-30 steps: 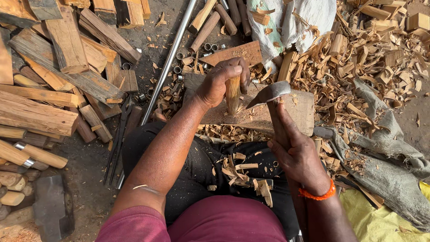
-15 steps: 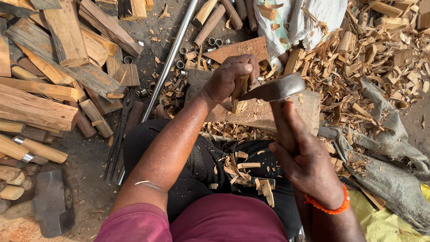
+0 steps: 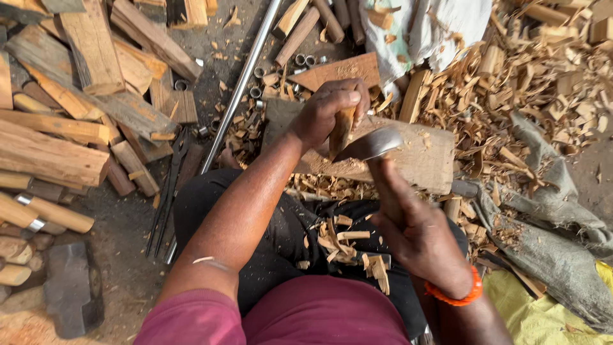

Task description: The person sits cross-legged on the ground and uses a hammer and chisel to carve a small wooden piece. They repeatedly strike the chisel to shape the wood, occasionally rotating it to work different sides. The person also uses pliers to adjust a metal component on a larger wooden block.

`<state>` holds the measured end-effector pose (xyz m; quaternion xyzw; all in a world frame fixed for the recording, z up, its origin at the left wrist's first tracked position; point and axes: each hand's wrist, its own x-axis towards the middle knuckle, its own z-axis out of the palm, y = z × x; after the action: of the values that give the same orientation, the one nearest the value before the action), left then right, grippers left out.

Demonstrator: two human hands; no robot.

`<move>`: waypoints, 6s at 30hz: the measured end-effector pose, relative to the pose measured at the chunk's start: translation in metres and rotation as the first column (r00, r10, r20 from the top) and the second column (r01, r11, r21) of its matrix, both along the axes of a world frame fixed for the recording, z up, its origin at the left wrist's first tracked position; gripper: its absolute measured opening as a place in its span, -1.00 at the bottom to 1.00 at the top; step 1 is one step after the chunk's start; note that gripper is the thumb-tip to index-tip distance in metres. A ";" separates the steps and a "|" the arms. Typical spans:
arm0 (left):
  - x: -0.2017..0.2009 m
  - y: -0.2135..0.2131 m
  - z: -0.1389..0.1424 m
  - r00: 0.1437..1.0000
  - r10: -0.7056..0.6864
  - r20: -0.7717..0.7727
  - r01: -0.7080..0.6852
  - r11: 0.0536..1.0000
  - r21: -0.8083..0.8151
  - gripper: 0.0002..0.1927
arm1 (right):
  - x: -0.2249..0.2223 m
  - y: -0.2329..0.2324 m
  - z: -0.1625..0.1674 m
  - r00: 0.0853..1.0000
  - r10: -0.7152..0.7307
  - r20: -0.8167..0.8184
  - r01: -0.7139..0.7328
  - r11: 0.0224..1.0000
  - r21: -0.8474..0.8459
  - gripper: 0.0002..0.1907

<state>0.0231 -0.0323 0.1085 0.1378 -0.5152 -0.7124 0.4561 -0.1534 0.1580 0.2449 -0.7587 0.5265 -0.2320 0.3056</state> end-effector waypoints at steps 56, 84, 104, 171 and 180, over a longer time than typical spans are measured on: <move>-0.002 0.007 -0.001 0.997 -0.048 -0.062 0.054 0.994 0.097 -0.75 | -0.008 0.010 0.032 0.979 -0.203 0.026 0.203 0.979 0.004 -0.05; -0.005 0.005 -0.007 0.989 -0.099 -0.112 0.109 0.990 0.087 -0.73 | -0.004 0.007 0.042 0.991 -0.126 0.042 0.124 0.991 0.043 -0.04; -0.001 -0.002 -0.008 0.991 0.029 -0.132 -0.023 0.998 0.051 -0.63 | 0.012 -0.009 -0.002 0.996 -0.030 0.084 0.023 0.996 0.090 -0.05; -0.003 0.004 -0.007 0.977 0.159 -0.144 -0.146 0.985 0.097 -0.74 | 0.006 -0.005 -0.014 0.999 -0.018 0.051 0.016 0.999 0.045 -0.03; 0.014 -0.001 -0.005 0.991 -0.011 -0.136 0.040 0.977 0.211 -0.66 | -0.008 0.007 0.027 0.996 -0.084 0.019 0.083 0.996 0.017 -0.04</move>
<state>0.0371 -0.0335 0.1038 0.1309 -0.4059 -0.7770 0.4630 -0.1609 0.1648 0.2718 -0.7313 0.5565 -0.2478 0.3068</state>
